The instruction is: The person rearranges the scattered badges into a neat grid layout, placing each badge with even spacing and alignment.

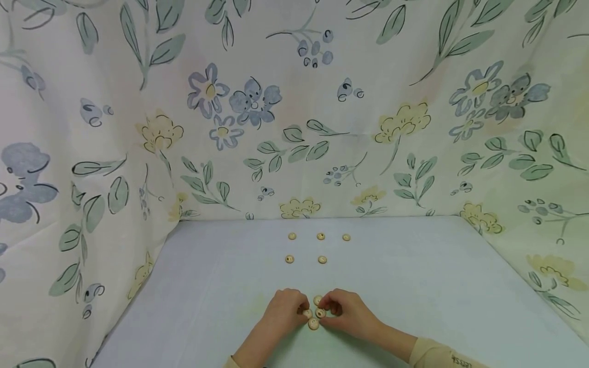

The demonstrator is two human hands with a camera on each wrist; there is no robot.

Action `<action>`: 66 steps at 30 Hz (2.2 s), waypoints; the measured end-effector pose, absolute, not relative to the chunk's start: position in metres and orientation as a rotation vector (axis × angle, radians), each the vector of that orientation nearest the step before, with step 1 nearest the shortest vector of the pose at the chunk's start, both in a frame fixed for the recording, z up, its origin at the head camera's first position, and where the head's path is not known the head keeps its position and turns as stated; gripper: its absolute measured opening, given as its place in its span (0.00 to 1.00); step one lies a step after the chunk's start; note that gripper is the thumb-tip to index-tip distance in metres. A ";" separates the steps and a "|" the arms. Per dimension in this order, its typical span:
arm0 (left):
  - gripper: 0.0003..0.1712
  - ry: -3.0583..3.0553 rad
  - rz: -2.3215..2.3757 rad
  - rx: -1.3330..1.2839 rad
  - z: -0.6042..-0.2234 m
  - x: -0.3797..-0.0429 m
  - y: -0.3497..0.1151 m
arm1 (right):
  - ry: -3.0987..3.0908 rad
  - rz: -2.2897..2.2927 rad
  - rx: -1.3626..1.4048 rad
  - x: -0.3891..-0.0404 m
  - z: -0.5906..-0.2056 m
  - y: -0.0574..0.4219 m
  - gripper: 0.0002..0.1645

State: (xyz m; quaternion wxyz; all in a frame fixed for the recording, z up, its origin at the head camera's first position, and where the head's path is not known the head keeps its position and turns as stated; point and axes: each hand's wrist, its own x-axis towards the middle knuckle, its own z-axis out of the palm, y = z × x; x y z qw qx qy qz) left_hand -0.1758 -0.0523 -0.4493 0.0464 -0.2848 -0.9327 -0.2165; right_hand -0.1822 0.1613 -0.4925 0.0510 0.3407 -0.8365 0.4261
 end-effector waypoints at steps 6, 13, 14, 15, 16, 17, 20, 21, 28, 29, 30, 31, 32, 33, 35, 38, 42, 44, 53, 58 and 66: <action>0.08 -2.838 -0.660 -0.866 -0.449 -0.176 -0.053 | -2.605 1.294 1.006 -0.184 -0.491 0.160 0.12; 0.08 -2.831 -0.639 -0.874 -0.450 -0.176 -0.053 | -2.648 1.303 0.972 -0.184 -0.490 0.159 0.12; 0.08 -2.830 -0.635 -0.874 -0.450 -0.176 -0.053 | -2.652 1.305 0.967 -0.184 -0.490 0.159 0.12; 0.08 -2.831 -0.633 -0.874 -0.450 -0.176 -0.053 | -2.654 1.307 0.964 -0.184 -0.491 0.159 0.12; 0.08 -2.834 -0.632 -0.874 -0.450 -0.176 -0.052 | -2.657 1.310 0.960 -0.184 -0.491 0.159 0.12; 0.08 -2.837 -0.632 -0.873 -0.449 -0.176 -0.052 | -2.658 1.311 0.957 -0.184 -0.491 0.159 0.12; 0.08 -2.847 -0.639 -0.872 -0.449 -0.176 -0.052 | -2.662 1.312 0.951 -0.184 -0.490 0.159 0.12; 0.08 -2.850 -0.641 -0.871 -0.449 -0.176 -0.052 | -2.662 1.315 0.949 -0.183 -0.490 0.159 0.12; 0.08 -2.858 -0.628 -0.871 -0.448 -0.176 -0.053 | -2.680 1.362 0.922 -0.183 -0.485 0.161 0.12; 0.08 -2.858 -0.623 -0.872 -0.447 -0.176 -0.053 | -2.685 1.367 0.917 -0.183 -0.485 0.161 0.12; 0.08 -2.860 -0.624 -0.872 -0.447 -0.176 -0.053 | -2.689 1.366 0.914 -0.183 -0.485 0.161 0.12; 0.08 -2.861 -0.622 -0.873 -0.447 -0.176 -0.053 | -2.694 1.373 0.908 -0.184 -0.484 0.161 0.12; 0.08 -2.861 -0.620 -0.875 -0.447 -0.176 -0.053 | -2.699 1.377 0.904 -0.184 -0.484 0.161 0.12; 0.08 -2.861 -0.621 -0.875 -0.447 -0.176 -0.052 | -2.703 1.383 0.900 -0.184 -0.484 0.162 0.12; 0.08 -2.858 -0.624 -0.875 -0.446 -0.176 -0.052 | -2.708 1.388 0.897 -0.184 -0.483 0.162 0.11; 0.08 -2.854 -0.629 -0.875 -0.446 -0.176 -0.052 | -2.718 1.384 0.890 -0.185 -0.482 0.163 0.11; 0.08 -2.853 -0.635 -0.875 -0.446 -0.176 -0.052 | -2.720 1.366 0.874 -0.187 -0.480 0.166 0.11; 0.08 -2.853 -0.634 -0.876 -0.446 -0.176 -0.053 | -2.715 1.354 0.864 -0.189 -0.478 0.168 0.11; 0.09 -2.850 -0.636 -0.866 -0.448 -0.177 -0.053 | -2.720 1.327 0.789 -0.200 -0.478 0.181 0.12; 0.09 -2.844 -0.655 -0.865 -0.448 -0.176 -0.053 | -2.765 1.295 0.678 -0.211 -0.479 0.190 0.12; 0.09 -2.857 -0.688 -0.859 -0.448 -0.175 -0.054 | -2.786 1.237 0.544 -0.228 -0.480 0.207 0.12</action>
